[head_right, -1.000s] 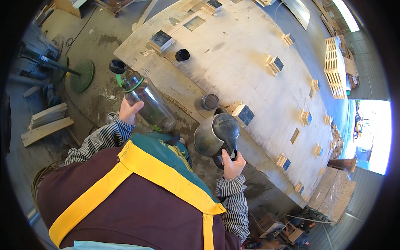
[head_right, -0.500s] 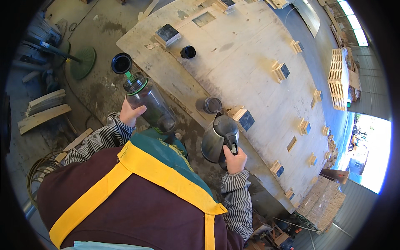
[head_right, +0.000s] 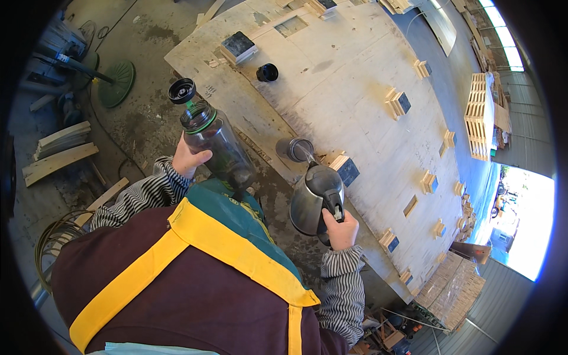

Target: The person opens a water bottle, pours hot water from an electric kettle into it, and then refills the kettle from a large water jug. The person places the kettle on its base and walks through the workshop.

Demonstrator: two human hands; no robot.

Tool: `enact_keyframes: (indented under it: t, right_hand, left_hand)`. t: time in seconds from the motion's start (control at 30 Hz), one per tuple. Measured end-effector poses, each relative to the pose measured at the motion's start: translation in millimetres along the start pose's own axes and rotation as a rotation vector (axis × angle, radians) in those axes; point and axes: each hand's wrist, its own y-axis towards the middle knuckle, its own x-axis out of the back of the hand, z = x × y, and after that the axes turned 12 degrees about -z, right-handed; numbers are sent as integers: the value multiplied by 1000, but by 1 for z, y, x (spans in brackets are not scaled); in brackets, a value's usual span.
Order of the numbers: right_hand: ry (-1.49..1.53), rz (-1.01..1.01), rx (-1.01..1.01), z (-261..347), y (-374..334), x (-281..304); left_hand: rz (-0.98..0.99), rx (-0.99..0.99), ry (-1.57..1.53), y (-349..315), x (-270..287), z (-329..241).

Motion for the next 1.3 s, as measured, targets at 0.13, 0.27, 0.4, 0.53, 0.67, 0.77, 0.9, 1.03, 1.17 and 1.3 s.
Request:
enact_keyframes:
  t: [0.13,0.27,0.4,0.53,0.67,0.77,0.9,1.03,1.17,1.3]
  right_hand:
    - [-35,13,20,4,0,5]
    - [-71,18,50,9,-1,9]
    - [-79,38,31,16,-3,13]
    - [-93,52,30,20,-3,14]
    - [-142,51,28,22,-4,15]
    - [-137,56,37,23,-4,16]
    - [-113,56,40,25,-5,15]
    - [-151,58,51,28,-5,16]
    - [-151,69,27,31,-4,18]
    - [-153,90,36,33,-2,19]
  left_hand:
    - [9,-15,-5,1,2,-2]
    - [7,-10,-29,0,1,-6]
    - [-29,-39,25,-2,-2,-9]
    - [-51,-29,32,-3,-2,-11]
    - [-69,-25,58,-4,2,-13]
    - [-42,-20,15,-2,6,-12]
    - [-16,-19,-13,0,10,-9]
    - [-16,-13,-15,1,10,-8]
    - [-28,-4,-12,0,10,-8]
    - [-21,-28,-17,1,10,-8]
